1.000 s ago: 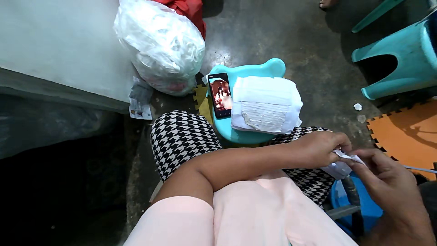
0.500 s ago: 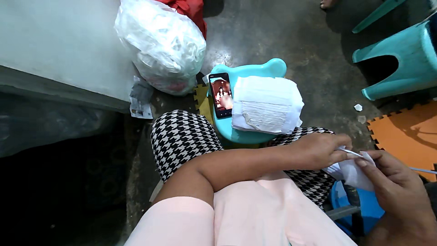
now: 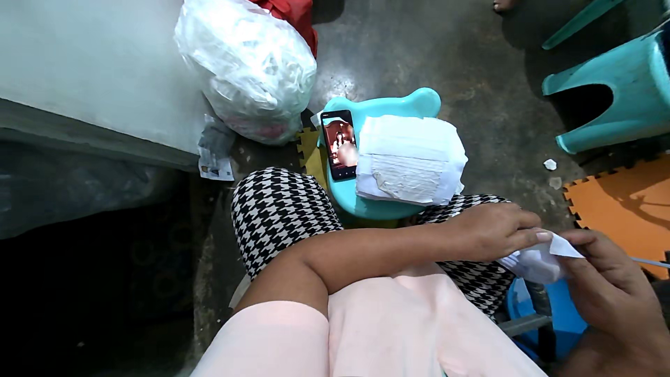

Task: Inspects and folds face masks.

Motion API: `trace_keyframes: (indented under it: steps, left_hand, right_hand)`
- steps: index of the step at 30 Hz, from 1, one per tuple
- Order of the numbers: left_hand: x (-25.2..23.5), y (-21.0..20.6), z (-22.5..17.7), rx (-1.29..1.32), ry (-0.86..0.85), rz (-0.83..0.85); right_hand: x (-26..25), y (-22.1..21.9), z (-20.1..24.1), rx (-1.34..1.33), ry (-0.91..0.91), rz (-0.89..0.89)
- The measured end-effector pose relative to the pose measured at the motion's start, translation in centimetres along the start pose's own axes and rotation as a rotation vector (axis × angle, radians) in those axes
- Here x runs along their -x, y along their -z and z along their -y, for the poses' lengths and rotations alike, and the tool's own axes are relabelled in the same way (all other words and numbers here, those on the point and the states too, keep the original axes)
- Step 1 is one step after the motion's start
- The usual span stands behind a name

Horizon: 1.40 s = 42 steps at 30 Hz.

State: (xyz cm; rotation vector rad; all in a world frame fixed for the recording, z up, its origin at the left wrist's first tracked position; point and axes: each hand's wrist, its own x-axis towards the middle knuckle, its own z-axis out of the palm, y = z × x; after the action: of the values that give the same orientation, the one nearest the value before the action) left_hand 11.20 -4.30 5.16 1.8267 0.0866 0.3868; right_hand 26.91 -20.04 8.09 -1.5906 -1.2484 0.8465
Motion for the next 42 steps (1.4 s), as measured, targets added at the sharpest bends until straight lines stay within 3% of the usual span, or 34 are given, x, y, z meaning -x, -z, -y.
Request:
trace_keyframes:
  steps: [3, 9, 21, 32, 42]
  left_hand:
    - [0.1, 0.1, -0.1, 0.037, 0.018, 0.001]
    - [0.0, 0.0, -0.6, 0.364, 0.091, -0.005]
    - [0.3, 0.4, -0.3, 0.222, 0.174, 0.147]
    - [0.5, 0.8, -0.3, 0.18, 0.088, -0.087]
    - [0.8, 2.0, -0.5, 0.087, 0.005, -0.241]
  right_hand:
    - [-0.1, -0.3, 0.4, 0.015, -0.027, -0.003]
    - [-0.1, -0.5, 0.2, 0.072, -0.009, 0.007]
    - [-0.1, -1.0, 0.6, 0.123, -0.026, -0.035]
    - [1.0, -0.5, 0.5, -0.035, -0.243, 0.012]
    - [1.7, 1.0, -0.5, -0.012, -0.232, -0.011]
